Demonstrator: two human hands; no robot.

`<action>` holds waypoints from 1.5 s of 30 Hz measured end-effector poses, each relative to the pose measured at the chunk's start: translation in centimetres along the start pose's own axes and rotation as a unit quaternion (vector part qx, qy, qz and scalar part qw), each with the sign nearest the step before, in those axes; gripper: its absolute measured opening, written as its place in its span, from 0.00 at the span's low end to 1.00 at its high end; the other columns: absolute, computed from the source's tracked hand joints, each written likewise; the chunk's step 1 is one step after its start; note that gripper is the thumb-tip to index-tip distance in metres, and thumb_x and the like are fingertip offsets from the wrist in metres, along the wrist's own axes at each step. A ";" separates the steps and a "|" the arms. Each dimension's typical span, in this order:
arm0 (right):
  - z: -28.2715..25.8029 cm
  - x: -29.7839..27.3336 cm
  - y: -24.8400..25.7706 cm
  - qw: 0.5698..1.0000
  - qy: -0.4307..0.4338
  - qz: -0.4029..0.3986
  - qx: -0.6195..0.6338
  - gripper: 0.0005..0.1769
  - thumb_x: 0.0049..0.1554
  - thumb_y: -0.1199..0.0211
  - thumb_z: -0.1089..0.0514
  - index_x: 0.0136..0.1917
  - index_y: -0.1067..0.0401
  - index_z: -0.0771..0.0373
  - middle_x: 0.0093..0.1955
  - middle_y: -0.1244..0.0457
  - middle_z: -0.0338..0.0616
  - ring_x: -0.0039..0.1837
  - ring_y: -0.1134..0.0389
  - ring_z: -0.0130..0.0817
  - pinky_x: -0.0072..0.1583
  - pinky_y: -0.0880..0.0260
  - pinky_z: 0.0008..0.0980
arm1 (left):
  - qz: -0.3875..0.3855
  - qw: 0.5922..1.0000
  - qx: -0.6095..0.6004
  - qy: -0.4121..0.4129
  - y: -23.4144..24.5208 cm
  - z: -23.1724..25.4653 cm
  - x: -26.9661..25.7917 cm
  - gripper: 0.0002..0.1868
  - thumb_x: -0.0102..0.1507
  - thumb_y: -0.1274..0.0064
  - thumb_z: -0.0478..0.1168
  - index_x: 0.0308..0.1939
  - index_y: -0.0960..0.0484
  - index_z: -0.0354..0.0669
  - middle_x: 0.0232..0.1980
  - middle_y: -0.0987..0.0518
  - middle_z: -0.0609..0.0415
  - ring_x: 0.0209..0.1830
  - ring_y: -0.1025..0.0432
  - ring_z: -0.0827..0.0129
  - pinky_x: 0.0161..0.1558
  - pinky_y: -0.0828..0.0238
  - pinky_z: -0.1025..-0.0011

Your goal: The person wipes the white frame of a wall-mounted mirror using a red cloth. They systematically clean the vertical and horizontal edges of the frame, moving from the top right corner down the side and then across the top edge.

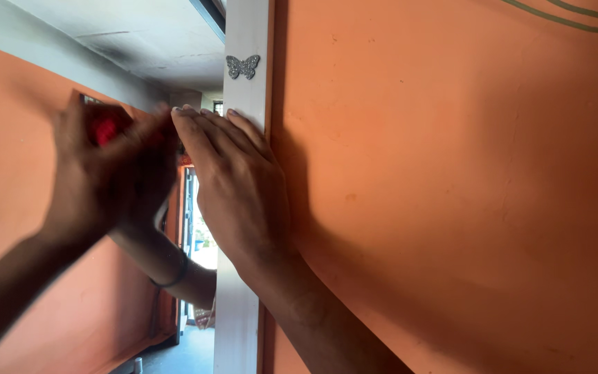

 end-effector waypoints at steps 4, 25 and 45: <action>-0.1 -0.1 -0.2 1.000 -0.004 0.002 0.003 0.20 0.65 0.49 0.70 0.68 0.30 0.66 0.65 0.31 0.48 0.70 0.30 0.40 0.78 0.38 0.43 | 0.048 0.997 0.022 0.059 -0.9 -4.4 -0.3 0.18 0.71 0.44 0.34 0.66 0.16 0.47 0.51 0.28 0.44 0.52 0.35 0.53 0.53 0.35 0.62; -3.2 -4.6 1.1 0.998 -0.038 -0.055 0.000 0.30 0.61 0.47 0.69 0.77 0.38 0.63 0.77 0.38 0.48 0.78 0.37 0.41 0.83 0.46 0.48 | -0.037 0.991 -0.029 0.123 0.3 8.0 -5.7 0.26 0.58 0.43 0.30 0.61 0.19 0.43 0.59 0.27 0.43 0.57 0.35 0.48 0.58 0.36 0.57; -3.1 -6.6 1.6 0.993 -0.095 0.022 0.073 0.27 0.71 0.50 0.68 0.81 0.47 0.61 0.82 0.46 0.44 0.86 0.47 0.38 0.83 0.50 0.44 | -0.014 0.974 -0.007 0.227 1.9 13.9 -8.6 0.27 0.65 0.43 0.30 0.69 0.24 0.35 0.49 0.23 0.47 0.48 0.32 0.53 0.54 0.36 0.59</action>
Point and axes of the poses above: each hand's wrist, its own x-axis towards the middle knuckle, its own y-axis out of the back of the hand, z = x × y, the point moved 2 cm from there along x, towards the middle knuckle
